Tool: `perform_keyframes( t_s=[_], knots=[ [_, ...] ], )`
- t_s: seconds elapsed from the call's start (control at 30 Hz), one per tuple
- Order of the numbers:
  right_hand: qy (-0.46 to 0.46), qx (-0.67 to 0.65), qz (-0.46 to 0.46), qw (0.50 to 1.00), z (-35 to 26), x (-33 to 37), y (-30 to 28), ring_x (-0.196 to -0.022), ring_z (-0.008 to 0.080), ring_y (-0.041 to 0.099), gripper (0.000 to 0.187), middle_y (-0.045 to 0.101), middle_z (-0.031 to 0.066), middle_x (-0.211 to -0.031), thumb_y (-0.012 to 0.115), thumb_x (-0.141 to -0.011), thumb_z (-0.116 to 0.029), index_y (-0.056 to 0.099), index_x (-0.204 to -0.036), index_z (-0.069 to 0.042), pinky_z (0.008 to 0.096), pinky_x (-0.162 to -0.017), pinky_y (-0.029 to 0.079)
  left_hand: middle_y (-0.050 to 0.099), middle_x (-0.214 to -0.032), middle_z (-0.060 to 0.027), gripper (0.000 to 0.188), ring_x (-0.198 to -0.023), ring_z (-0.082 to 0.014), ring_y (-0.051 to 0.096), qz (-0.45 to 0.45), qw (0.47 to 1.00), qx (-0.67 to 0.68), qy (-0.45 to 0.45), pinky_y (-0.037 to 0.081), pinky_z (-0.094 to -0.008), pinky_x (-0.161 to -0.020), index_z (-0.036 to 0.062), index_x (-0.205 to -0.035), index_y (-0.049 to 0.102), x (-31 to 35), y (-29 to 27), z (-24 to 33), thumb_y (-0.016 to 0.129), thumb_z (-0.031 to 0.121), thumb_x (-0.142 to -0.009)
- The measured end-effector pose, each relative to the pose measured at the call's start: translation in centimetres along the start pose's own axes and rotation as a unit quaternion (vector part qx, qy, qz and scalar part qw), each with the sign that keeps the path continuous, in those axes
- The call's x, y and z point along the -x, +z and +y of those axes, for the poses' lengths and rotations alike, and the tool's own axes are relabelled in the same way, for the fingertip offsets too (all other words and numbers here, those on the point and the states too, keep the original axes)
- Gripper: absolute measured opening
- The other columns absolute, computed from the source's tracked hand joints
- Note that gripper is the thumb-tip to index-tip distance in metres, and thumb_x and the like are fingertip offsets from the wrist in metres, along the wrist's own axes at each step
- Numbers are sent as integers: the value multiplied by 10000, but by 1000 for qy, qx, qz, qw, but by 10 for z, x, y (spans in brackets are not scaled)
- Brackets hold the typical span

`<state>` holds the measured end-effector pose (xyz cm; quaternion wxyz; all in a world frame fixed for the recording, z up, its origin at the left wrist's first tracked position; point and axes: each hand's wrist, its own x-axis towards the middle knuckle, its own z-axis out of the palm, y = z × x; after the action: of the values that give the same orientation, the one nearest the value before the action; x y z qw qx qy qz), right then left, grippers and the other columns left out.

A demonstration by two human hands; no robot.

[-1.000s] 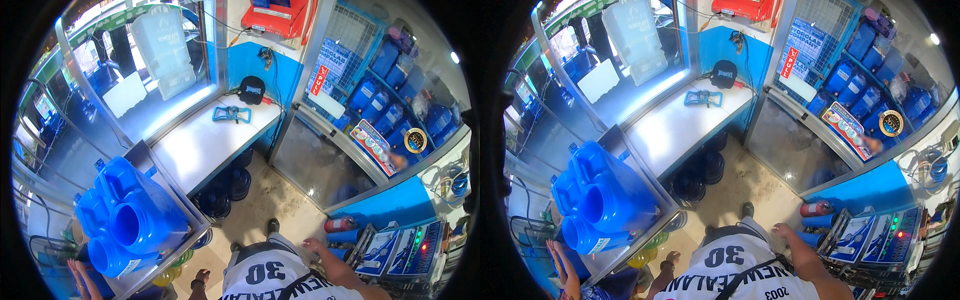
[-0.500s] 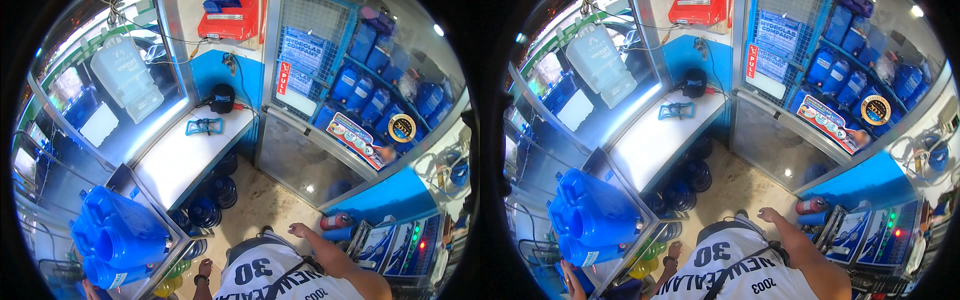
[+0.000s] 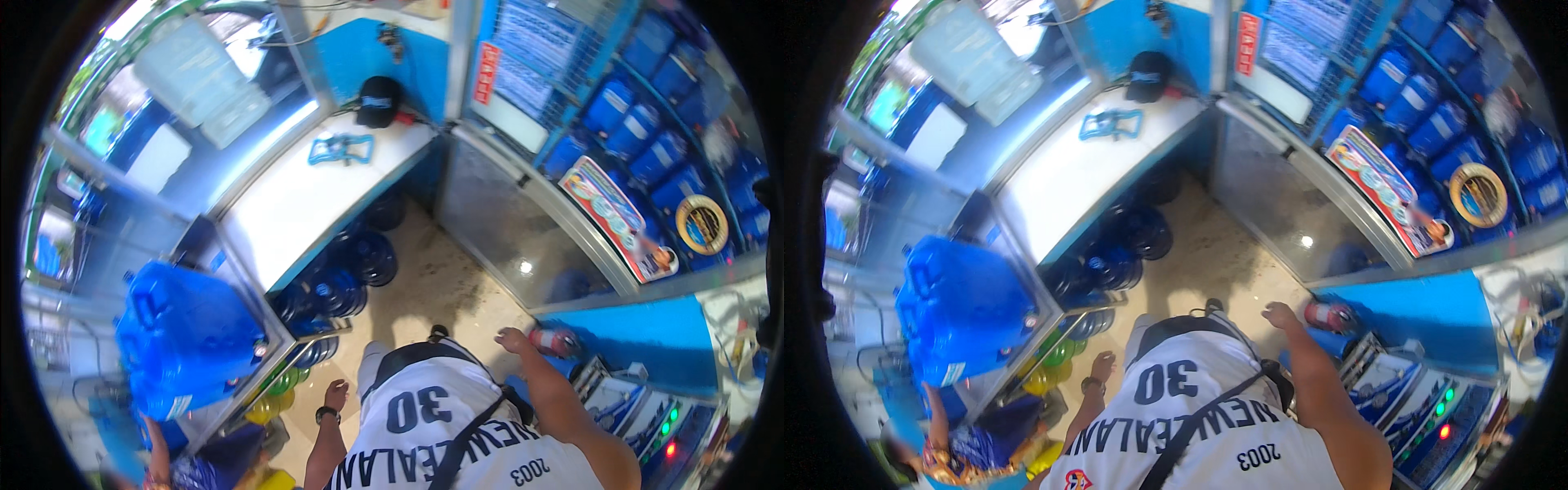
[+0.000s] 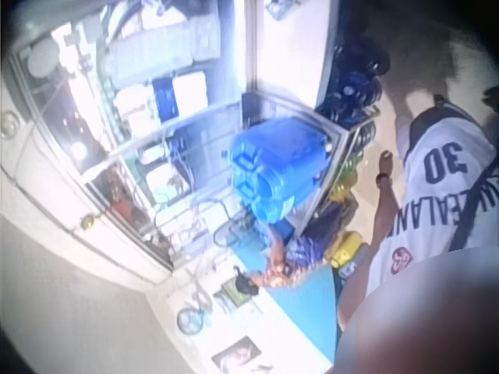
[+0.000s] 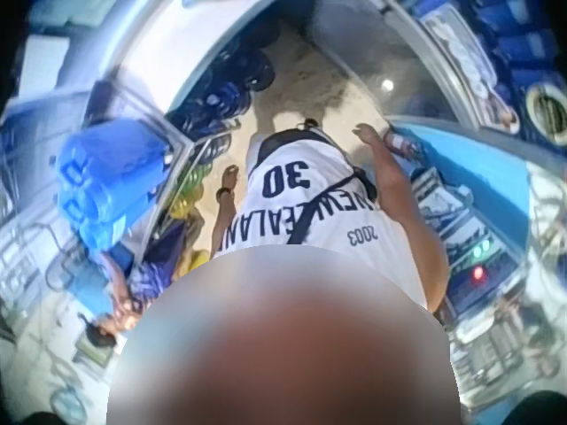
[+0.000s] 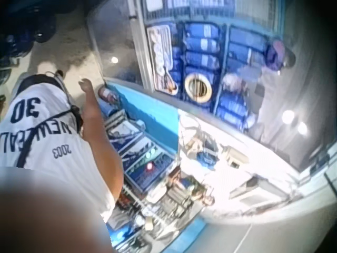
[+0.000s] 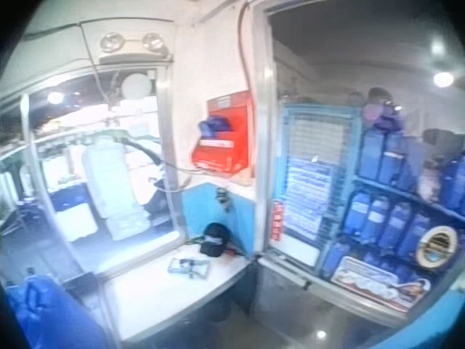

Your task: The person wipes the glass door of a commercial display cabinet with a pink cloth. They clean the upper, middle, and lower sections of the glass, including the handle and frame, in a water bottling shop.

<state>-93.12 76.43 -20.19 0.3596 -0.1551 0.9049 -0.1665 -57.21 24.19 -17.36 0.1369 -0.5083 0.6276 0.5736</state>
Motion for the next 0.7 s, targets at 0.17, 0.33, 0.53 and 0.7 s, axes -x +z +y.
perform_keyframes(
  t_s=[0.17,0.33,0.53,0.7],
  knots=[
    [69,-85,-31,994,-6,6,-5,-1172,333,679,538,704,228,-1253,662,-960,-421,672,-1288,5,386,-1048,512,728,-947,-104,441,-730,-169,684,17,995,-80,-51,557,-326,-605,62,-1314,635,5,-4,4,721,302,-955],
    [58,-117,-56,990,-17,5,-7,-1173,320,676,528,708,221,-1245,670,-945,-400,677,-1271,15,376,-1053,510,729,-970,-119,474,-764,-189,688,44,990,-131,26,561,-342,-672,57,-1326,631,-3,-6,37,696,358,-966],
    [51,-129,-70,988,-13,-20,-19,-1143,309,690,544,713,214,-1238,724,-932,-385,660,-1315,-3,387,-1010,534,729,-1051,-137,473,-877,-205,696,62,991,-80,86,562,-359,-757,63,-1331,621,-1,13,82,684,368,-975],
    [48,-102,-83,990,-20,-44,-42,-1152,319,689,530,722,209,-1225,690,-938,-388,665,-1296,1,376,-1038,520,723,-1091,-148,477,-922,-219,702,75,994,-54,55,567,-366,-792,72,-1338,616,17,31,68,685,372,-973]
  ],
)
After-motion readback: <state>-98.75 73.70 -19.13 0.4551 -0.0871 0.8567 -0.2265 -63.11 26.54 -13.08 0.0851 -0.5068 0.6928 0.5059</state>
